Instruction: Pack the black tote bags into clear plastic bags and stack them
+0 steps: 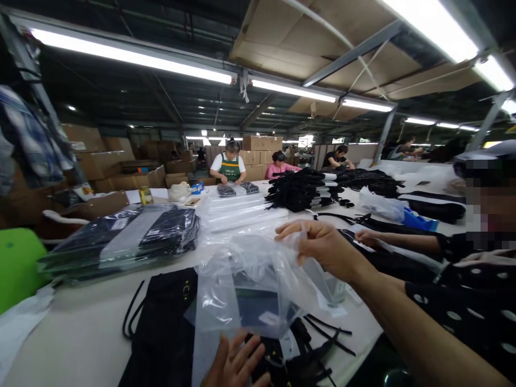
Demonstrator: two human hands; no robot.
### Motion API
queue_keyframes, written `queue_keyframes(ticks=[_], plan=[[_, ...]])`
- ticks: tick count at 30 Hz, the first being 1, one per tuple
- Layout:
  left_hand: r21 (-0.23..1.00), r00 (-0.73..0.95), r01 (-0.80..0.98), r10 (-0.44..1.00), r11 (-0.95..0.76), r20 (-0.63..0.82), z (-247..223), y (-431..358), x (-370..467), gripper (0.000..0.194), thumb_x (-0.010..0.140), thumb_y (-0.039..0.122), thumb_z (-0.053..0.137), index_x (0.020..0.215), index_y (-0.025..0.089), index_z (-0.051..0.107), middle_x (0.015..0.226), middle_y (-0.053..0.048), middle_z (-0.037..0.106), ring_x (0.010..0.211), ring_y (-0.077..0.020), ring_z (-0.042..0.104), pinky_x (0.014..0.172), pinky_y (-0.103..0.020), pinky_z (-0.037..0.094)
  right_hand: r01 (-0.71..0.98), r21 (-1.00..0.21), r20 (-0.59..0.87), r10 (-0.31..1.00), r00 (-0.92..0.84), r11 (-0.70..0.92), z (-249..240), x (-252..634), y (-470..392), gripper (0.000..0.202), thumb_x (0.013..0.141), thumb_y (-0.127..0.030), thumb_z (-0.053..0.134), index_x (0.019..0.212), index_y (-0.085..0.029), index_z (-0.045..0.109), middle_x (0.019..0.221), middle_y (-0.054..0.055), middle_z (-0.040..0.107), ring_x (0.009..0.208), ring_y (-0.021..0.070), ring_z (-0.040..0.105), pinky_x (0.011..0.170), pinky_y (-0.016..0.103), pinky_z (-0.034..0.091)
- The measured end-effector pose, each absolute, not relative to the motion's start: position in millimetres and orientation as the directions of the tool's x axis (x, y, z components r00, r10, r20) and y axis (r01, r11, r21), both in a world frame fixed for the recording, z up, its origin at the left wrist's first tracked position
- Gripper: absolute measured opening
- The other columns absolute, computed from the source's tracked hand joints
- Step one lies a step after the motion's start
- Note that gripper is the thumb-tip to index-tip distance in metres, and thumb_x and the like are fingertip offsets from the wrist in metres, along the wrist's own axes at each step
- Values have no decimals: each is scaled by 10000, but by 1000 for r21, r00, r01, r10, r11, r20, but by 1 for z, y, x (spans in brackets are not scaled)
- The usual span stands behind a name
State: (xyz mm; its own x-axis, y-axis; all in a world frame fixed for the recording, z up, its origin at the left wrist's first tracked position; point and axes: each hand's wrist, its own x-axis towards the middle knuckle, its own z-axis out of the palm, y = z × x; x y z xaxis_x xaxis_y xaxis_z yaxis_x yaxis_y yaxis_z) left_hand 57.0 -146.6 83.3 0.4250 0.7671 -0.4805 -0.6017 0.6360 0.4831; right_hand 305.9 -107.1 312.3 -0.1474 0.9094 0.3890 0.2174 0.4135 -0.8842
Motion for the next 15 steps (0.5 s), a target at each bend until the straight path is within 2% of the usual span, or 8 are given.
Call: queue_keyframes(ticks=[2, 4, 6, 7, 9, 12, 15], plan=[[367, 439, -686, 760, 628, -480, 98, -131, 73, 764, 884, 506, 641, 1486, 165, 316, 1395, -234, 561, 1287, -360, 562, 987, -559, 529, 129, -886, 430, 893, -129, 445, 315, 308, -107, 191, 713, -333, 813, 849, -207, 764, 1023, 70, 751, 842, 187, 709, 653, 273, 595], [326, 400, -753, 790, 572, -464, 112, -106, 83, 558, 929, 365, 626, 1392, 131, 420, 1257, -201, 658, 1115, -299, 683, 890, -462, 601, 91, -870, 479, 874, -76, 485, 312, 312, -106, 227, 693, -333, 848, 852, -204, 750, 975, 75, 760, 840, 191, 716, 704, 296, 598], [381, 260, -813, 859, 441, -440, 127, -72, 85, 223, 962, 171, 546, 1172, 99, 567, 980, -129, 736, 827, -201, 747, 719, -315, 630, 137, -842, 524, 852, -24, 522, 304, 319, -103, 232, 727, -353, 834, 861, -193, 733, 926, 81, 760, 791, 183, 717, 703, 298, 594], [428, 161, -833, 894, 350, -419, 138, -52, 83, 138, 963, 82, 488, 1033, 100, 605, 829, -79, 727, 678, -145, 725, 629, -240, 607, 196, -817, 554, 832, 9, 542, 299, 324, -99, 228, 749, -357, 821, 869, -188, 725, 918, 82, 758, 788, 183, 716, 717, 303, 592], [512, -26, -846, 948, 149, -318, 170, -9, 71, 269, 961, -3, 392, 836, 116, 598, 630, -4, 651, 505, -80, 640, 523, -160, 544, 318, -742, 643, 761, 87, 590, 289, 335, -92, 222, 770, -346, 809, 882, -186, 702, 947, 84, 750, 856, 197, 716, 800, 334, 586], [530, -140, -845, 985, -64, -104, 247, 43, 39, 276, 998, 81, 415, 813, 122, 616, 656, 3, 666, 532, -57, 631, 513, -125, 508, 396, -601, 794, 572, 205, 694, 280, 349, -83, 180, 813, -307, 774, 868, -196, 645, 985, 77, 732, 1004, 234, 699, 956, 428, 542], [509, -262, -802, 950, -312, 169, 322, 60, 0, 219, 999, 142, 471, 888, 149, 659, 761, 7, 713, 662, -66, 681, 643, -153, 552, 489, -376, 926, 330, 181, 787, 271, 356, -85, 153, 814, -219, 754, 860, -220, 607, 966, 57, 711, 1105, 272, 668, 1079, 538, 450]])
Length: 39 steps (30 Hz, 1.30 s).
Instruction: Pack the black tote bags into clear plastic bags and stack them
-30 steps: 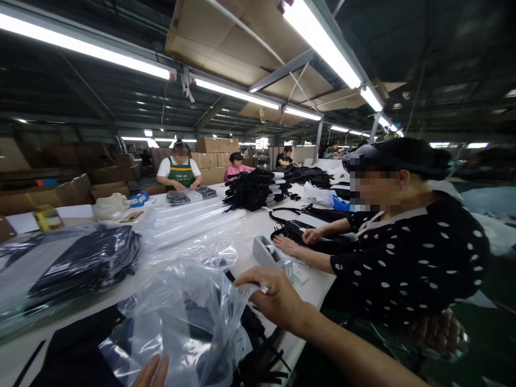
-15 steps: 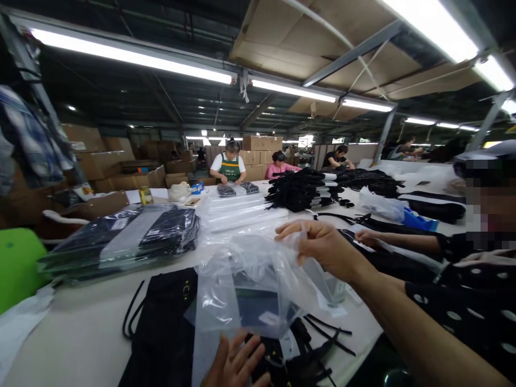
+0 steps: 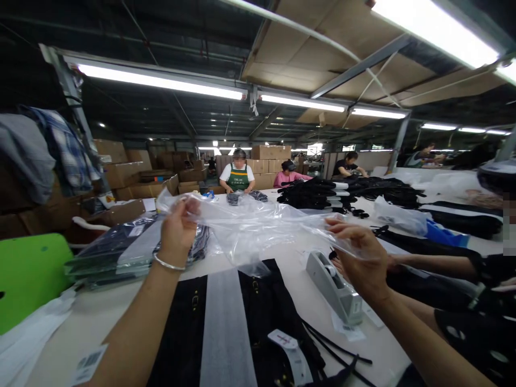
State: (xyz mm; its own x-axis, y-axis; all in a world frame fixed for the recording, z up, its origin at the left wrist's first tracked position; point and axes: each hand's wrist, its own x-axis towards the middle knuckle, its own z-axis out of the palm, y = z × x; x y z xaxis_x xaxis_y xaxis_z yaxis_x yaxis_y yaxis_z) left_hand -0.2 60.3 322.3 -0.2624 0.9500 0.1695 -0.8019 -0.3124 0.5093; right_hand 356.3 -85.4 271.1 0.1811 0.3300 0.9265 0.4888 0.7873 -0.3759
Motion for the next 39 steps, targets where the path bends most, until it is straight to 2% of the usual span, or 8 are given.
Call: queue_keyframes(ticks=[4, 11, 20, 27, 30, 34, 37, 39], plan=[[582, -304, -604, 833, -544, 463, 331, 39, -45, 76, 913, 134, 610, 892, 128, 684, 768, -18, 728, 662, -109, 693, 632, -193, 571, 605, -217, 954, 299, -37, 766, 234, 360, -95, 146, 827, -161, 696, 931, -241, 631, 1035, 73, 714, 1157, 286, 644, 1120, 578, 401], [919, -369, -373, 889, 128, -273, 140, -25, -120, 111, 865, 30, 594, 807, 89, 667, 669, -52, 716, 547, -131, 681, 473, -178, 538, 754, -435, 534, 815, -225, 493, 113, 364, -79, 115, 915, -225, 583, 927, -241, 697, 1004, 52, 751, 1059, 249, 693, 1131, 553, 384], [928, -299, -227, 886, 294, -354, 105, -74, -150, 95, 872, 103, 646, 967, 98, 644, 858, -133, 767, 739, -214, 750, 607, -276, 613, 832, -256, 340, 851, -400, 493, 120, 303, -99, 660, 725, -108, 690, 1358, -249, 568, 1380, 101, 587, 1335, 282, 481, 1195, 536, 240], [943, -251, 268, 959, 199, -131, 109, -79, -129, 221, 776, 368, 741, 792, 170, 645, 657, -24, 697, 567, -178, 656, 480, -226, 490, 794, -116, 183, 798, -574, 597, 112, 253, -90, 176, 880, -111, 588, 811, -200, 723, 836, 53, 730, 833, 198, 662, 1023, 416, 401], [734, -136, 677, 970, -58, 202, 115, -89, -107, 256, 842, 478, 626, 797, 226, 634, 663, 17, 668, 599, -181, 643, 555, -259, 506, 844, -72, 124, 844, -522, 532, 104, 259, -82, 167, 907, -159, 608, 779, -178, 714, 818, 53, 728, 787, 191, 655, 852, 341, 439], [163, 213, 877, 670, -452, 711, 119, -96, -52, 270, 898, 480, 576, 1007, 250, 666, 1008, -46, 737, 955, -240, 691, 831, -335, 536, 897, -97, 183, 894, -409, 431, 110, 264, -78, 118, 886, -271, 699, 823, -171, 703, 871, 45, 729, 834, 201, 656, 817, 317, 425], [-163, 514, 769, 448, -618, 731, 113, -88, -3, 458, 894, 456, 611, 1291, 229, 584, 1269, -82, 685, 1164, -269, 635, 973, -369, 495, 894, -103, 242, 882, -404, 437, 120, 260, -77, 181, 831, -334, 769, 848, -174, 686, 899, 43, 722, 845, 209, 651, 786, 307, 424], [-162, 610, 712, 488, -683, 625, 105, -78, 22, 348, 915, 370, 590, 1242, 254, 622, 1220, -54, 715, 1114, -244, 664, 939, -340, 506, 888, -105, 249, 876, -413, 448, 125, 259, -78, 244, 805, -387, 796, 873, -183, 682, 923, 38, 720, 845, 209, 649, 734, 288, 417]])
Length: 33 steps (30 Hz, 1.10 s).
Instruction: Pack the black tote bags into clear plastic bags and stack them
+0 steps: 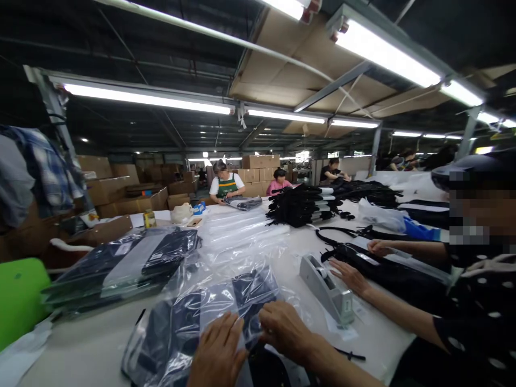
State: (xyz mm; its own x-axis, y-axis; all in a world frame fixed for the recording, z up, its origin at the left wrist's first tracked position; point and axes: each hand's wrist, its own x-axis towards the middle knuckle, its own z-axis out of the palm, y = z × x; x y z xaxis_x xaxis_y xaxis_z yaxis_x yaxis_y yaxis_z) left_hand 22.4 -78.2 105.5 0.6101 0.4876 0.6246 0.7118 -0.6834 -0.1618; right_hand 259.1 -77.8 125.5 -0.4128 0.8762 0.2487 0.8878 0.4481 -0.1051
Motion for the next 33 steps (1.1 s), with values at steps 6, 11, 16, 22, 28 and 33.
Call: queue_keyframes(ticks=[6, 11, 16, 22, 28, 33], plan=[[254, 500, 808, 847, -532, 184, 109, -67, 57, 324, 990, 223, 364, 904, 268, 673, 919, 5, 742, 894, -170, 703, 774, -266, 487, 877, -260, 181, 912, -367, 404, 141, 270, -94, 448, 730, -643, 773, 875, -227, 699, 875, -12, 731, 781, 168, 651, 617, 235, 380], [323, 452, 821, 881, -472, 138, 134, -69, 78, 215, 945, 215, 421, 926, 262, 630, 999, -5, 724, 966, -180, 673, 808, -273, 455, 889, -293, 227, 929, -292, 351, 150, 269, -100, 260, 894, -484, 624, 942, -246, 713, 919, 8, 748, 821, 188, 682, 686, 249, 447], [413, 417, 818, 907, -401, 53, 135, -58, 89, 272, 991, 265, 332, 943, 253, 599, 986, -24, 724, 953, -186, 680, 793, -288, 440, 902, -213, 278, 908, -313, 376, 150, 264, -94, 184, 880, -339, 563, 956, -217, 679, 968, 43, 732, 876, 216, 688, 730, 285, 503], [459, 409, 805, 912, -375, 29, 136, -51, 89, 313, 997, 395, 337, 910, 261, 607, 939, -22, 715, 920, -213, 677, 778, -321, 430, 898, -183, 328, 886, -327, 399, 151, 261, -90, 172, 864, -313, 594, 995, -221, 654, 983, 32, 714, 885, 215, 678, 720, 283, 510], [347, 493, 814, 870, -466, 13, 139, -61, 86, 219, 912, 167, 411, 900, 243, 616, 1030, -29, 679, 977, -178, 657, 824, -287, 447, 962, -44, 257, 934, -250, 270, 145, 273, -77, 78, 853, -200, 601, 911, -185, 650, 951, 63, 717, 854, 239, 679, 690, 308, 484], [300, 496, 819, 866, -490, 62, 139, -74, 85, 209, 875, 178, 504, 1034, 252, 619, 1086, -31, 689, 1043, -224, 664, 841, -318, 476, 945, -57, 291, 910, -294, 323, 139, 268, -80, 40, 896, -207, 593, 895, -204, 633, 926, 38, 713, 846, 212, 665, 682, 282, 441]])
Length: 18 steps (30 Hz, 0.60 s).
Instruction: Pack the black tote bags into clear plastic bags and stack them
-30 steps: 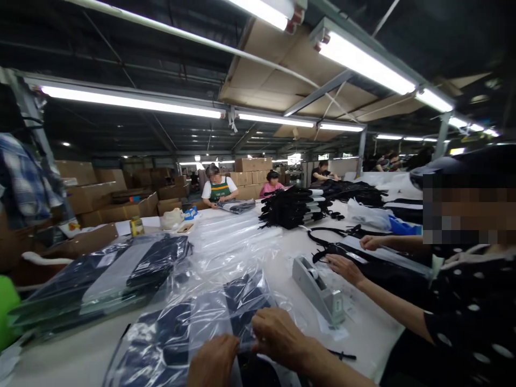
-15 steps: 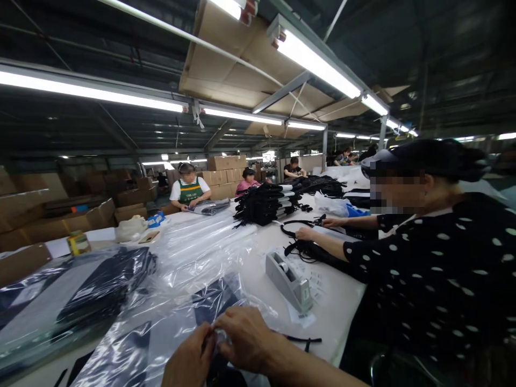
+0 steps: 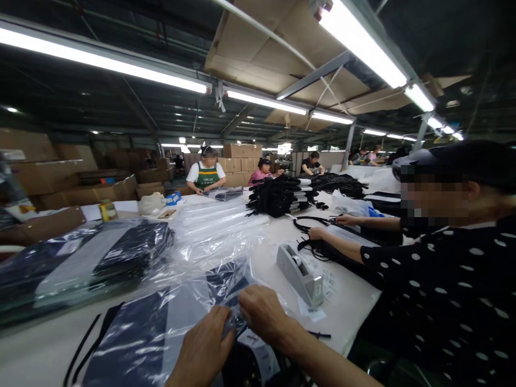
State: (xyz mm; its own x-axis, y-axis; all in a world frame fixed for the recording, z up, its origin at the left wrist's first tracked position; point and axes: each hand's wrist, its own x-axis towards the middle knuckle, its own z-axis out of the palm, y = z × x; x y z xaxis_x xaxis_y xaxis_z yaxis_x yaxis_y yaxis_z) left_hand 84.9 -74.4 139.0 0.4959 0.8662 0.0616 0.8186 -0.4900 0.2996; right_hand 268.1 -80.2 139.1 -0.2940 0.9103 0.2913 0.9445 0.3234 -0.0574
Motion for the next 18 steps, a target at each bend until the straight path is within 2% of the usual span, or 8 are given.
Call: queue_keyframes(ticks=[2, 4, 6, 8, 10, 12, 15, 18], plan=[[280, 474, 826, 872, -489, 123, 141, -75, 85, 196, 935, 198, 445, 982, 242, 630, 1017, -36, 709, 986, -232, 684, 787, -317, 479, 938, -54, 317, 897, -308, 342, 139, 262, -82, 55, 909, -182, 576, 909, -204, 627, 921, 38, 706, 855, 209, 658, 693, 282, 427], [268, 437, 838, 879, -475, 189, 142, -72, 82, 286, 993, 205, 351, 957, 231, 633, 963, -45, 722, 930, -225, 700, 743, -307, 471, 943, -40, 325, 896, -302, 332, 139, 262, -82, 76, 908, -154, 567, 922, -201, 626, 902, 43, 703, 837, 206, 656, 687, 279, 409], [280, 415, 837, 879, -470, 236, 141, -70, 74, 334, 1035, 269, 296, 1033, 229, 627, 984, -57, 732, 919, -219, 710, 724, -299, 468, 953, -17, 321, 904, -280, 302, 140, 270, -79, 81, 909, -150, 563, 923, -199, 626, 892, 49, 705, 812, 204, 657, 670, 274, 388], [258, 435, 839, 875, -480, 213, 139, -68, 61, 297, 1030, 365, 363, 1152, 231, 598, 1046, -74, 731, 933, -241, 712, 710, -307, 475, 965, -4, 311, 918, -248, 262, 143, 283, -76, 74, 930, -189, 556, 914, -205, 627, 863, 46, 715, 774, 200, 664, 635, 269, 358], [175, 464, 859, 876, -481, 128, 136, -67, 45, 270, 991, 381, 475, 1169, 219, 598, 1037, -90, 726, 902, -270, 710, 701, -333, 484, 978, 2, 299, 933, -199, 208, 147, 298, -74, 112, 956, -238, 537, 901, -217, 632, 814, 38, 726, 716, 195, 670, 589, 268, 310], [45, 470, 879, 878, -475, 93, 134, -65, 25, 181, 969, 265, 495, 1052, 195, 640, 976, -98, 709, 874, -274, 692, 727, -362, 483, 986, 4, 304, 939, -159, 166, 151, 310, -75, 133, 966, -254, 527, 902, -227, 639, 779, 30, 732, 675, 190, 671, 561, 274, 264], [-137, 447, 894, 862, -426, 239, 132, -59, -14, 254, 942, 115, 409, 910, 176, 653, 970, -110, 670, 957, -284, 635, 824, -409, 456, 988, 14, 339, 928, -152, 157, 156, 324, -80, 115, 956, -242, 535, 909, -232, 640, 784, 21, 728, 684, 189, 670, 560, 275, 249], [-205, 344, 936, 865, -285, 366, 130, -55, -60, 281, 946, 136, 378, 978, 174, 655, 978, -113, 664, 964, -292, 607, 861, -427, 426, 993, 32, 345, 931, -121, 117, 155, 338, -86, 109, 952, -257, 539, 900, -233, 632, 819, 21, 720, 702, 190, 663, 553, 272, 244]])
